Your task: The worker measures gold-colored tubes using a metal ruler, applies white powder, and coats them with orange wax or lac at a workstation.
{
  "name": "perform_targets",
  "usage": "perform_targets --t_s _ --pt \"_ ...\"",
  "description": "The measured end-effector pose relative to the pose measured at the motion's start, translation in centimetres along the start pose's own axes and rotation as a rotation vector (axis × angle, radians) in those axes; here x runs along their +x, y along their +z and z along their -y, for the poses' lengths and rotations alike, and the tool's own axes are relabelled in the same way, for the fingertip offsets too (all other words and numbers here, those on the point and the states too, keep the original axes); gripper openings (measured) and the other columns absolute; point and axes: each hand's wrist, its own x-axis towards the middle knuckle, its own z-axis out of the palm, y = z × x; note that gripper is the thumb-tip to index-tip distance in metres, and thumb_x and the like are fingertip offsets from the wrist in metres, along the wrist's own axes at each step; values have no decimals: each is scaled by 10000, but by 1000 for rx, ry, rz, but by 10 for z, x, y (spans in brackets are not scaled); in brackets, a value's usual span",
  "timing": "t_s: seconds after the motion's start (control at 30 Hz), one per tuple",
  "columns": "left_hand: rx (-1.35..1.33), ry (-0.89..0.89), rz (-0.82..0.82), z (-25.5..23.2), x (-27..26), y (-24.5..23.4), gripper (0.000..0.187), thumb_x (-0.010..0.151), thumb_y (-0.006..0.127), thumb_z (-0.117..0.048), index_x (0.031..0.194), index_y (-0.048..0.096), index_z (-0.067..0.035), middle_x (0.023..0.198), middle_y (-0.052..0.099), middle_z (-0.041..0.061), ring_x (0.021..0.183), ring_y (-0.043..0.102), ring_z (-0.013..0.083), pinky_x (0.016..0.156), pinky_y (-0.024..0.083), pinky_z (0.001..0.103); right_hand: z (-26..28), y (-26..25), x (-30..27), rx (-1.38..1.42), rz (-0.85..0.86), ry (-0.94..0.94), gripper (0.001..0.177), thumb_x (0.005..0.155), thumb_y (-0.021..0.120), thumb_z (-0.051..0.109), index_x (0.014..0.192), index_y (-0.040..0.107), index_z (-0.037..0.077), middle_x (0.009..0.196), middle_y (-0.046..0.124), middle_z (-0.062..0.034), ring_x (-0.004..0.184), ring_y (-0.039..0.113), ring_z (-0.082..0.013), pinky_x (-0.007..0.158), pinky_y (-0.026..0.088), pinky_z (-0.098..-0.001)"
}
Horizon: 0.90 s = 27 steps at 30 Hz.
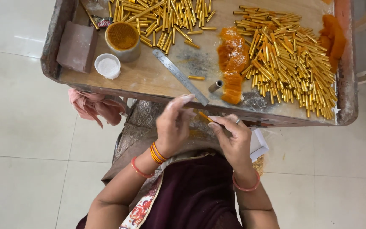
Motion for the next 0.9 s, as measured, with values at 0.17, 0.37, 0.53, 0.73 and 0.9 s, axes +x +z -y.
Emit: perform_targets --t_s 0.17,0.37,0.53,0.73,0.9 --pt "319 230 83 16 0 9 714 925 708 7 1517 312 -38 1510 540 193 1077 718 360 842 594 379 6 1 13 -70 9 -1 193 921 765 11 1112 745 -3 884 683 -49 758 626 -100 682 500 -235" --pt "322 244 85 21 3 7 791 899 731 23 1524 248 -2 1524 540 150 1065 735 320 844 603 376 -5 -1 20 -60 9 35 185 925 771 16 1107 747 -6 827 654 -33 707 596 -71 640 487 -222" --pt "316 239 96 28 1 9 802 890 732 41 1507 221 7 1525 552 162 1045 737 304 817 598 364 -2 1 28 -55 52 52 195 908 766 4 1102 754 -9 797 644 -32 684 582 -65 609 466 -221" --pt "324 312 50 27 2 9 829 906 731 36 1520 176 7 1522 526 172 1189 707 345 891 605 373 2 1 32 -85 85 -11 198 895 750 -20 1093 742 -24 798 652 -31 685 608 -55 616 484 -222" --pt "347 314 49 18 8 7 850 891 736 37 1519 163 8 1502 534 172 1228 696 353 914 611 373 4 2 33 -46 105 34 176 908 755 -13 1083 749 -18 762 637 -35 654 572 -65 584 462 -230"
